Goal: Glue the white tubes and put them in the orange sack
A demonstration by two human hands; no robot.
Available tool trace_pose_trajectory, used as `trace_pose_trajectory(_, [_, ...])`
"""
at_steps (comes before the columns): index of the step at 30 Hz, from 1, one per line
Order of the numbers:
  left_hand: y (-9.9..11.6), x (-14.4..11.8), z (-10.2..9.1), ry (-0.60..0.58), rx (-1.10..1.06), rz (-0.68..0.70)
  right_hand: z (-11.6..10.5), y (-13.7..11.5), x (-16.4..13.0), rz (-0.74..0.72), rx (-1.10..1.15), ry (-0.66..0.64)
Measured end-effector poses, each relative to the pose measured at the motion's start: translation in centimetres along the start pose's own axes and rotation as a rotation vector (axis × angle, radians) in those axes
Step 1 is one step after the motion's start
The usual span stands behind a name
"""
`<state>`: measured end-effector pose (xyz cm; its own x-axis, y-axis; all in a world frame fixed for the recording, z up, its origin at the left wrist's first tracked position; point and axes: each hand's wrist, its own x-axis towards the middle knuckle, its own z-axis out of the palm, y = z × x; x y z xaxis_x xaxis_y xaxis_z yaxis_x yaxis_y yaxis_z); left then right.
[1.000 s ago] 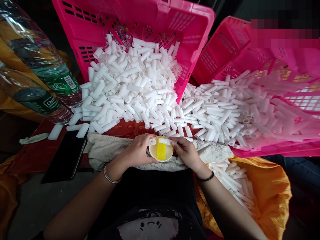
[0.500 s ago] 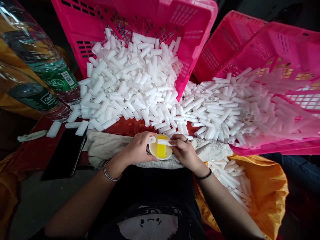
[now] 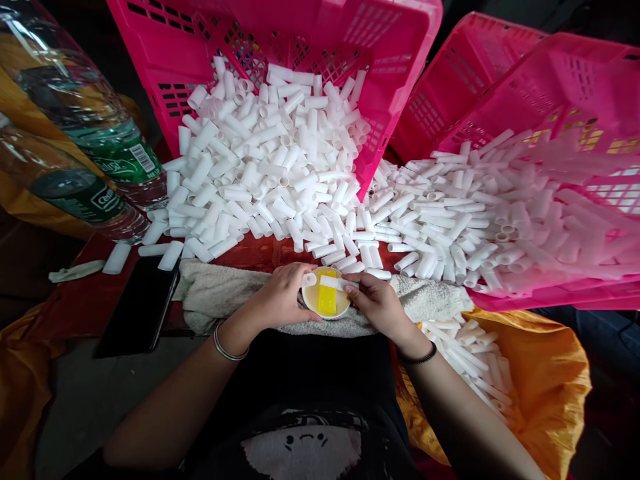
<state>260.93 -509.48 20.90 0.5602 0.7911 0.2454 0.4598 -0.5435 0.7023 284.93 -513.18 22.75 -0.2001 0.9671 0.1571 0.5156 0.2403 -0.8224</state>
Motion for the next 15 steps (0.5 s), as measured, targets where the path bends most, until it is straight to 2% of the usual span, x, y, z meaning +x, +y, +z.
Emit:
trace_pose_trajectory(1, [-0.01,-0.01,-0.01,0.003,-0.003,0.006,-0.01,-0.02,0.0,-0.026,-0.028,0.005])
trace_pose_trajectory(3, [-0.01,-0.01,-0.04,0.01,-0.008,0.013,-0.01,0.06,0.06,-0.167,-0.064,0.043])
trace_pose_trajectory(5, [0.02,-0.01,-0.07,0.01,-0.007,0.016,0.01,0.23,0.12,-0.234,0.009,0.053])
trace_pose_trajectory(7, [0.02,-0.01,-0.06,0.004,0.0,0.019,-0.01,0.31,0.12,-0.119,0.118,0.013])
trace_pose_trajectory(9, [-0.03,-0.04,-0.01,0.006,0.006,0.022,-0.1,0.18,0.08,-0.002,0.119,-0.012])
trace_pose_trajectory(10, [-0.07,-0.07,0.03,0.01,0.009,0.025,-0.15,0.05,0.08,-0.001,0.076,-0.003])
trace_pose_trajectory(13, [-0.18,-0.15,0.11,0.028,0.016,0.026,-0.21,-0.36,0.13,-0.142,-0.011,0.084])
trace_pose_trajectory(15, [-0.18,-0.18,0.11,0.027,0.019,0.019,-0.11,-0.51,0.17,-0.098,0.083,0.067])
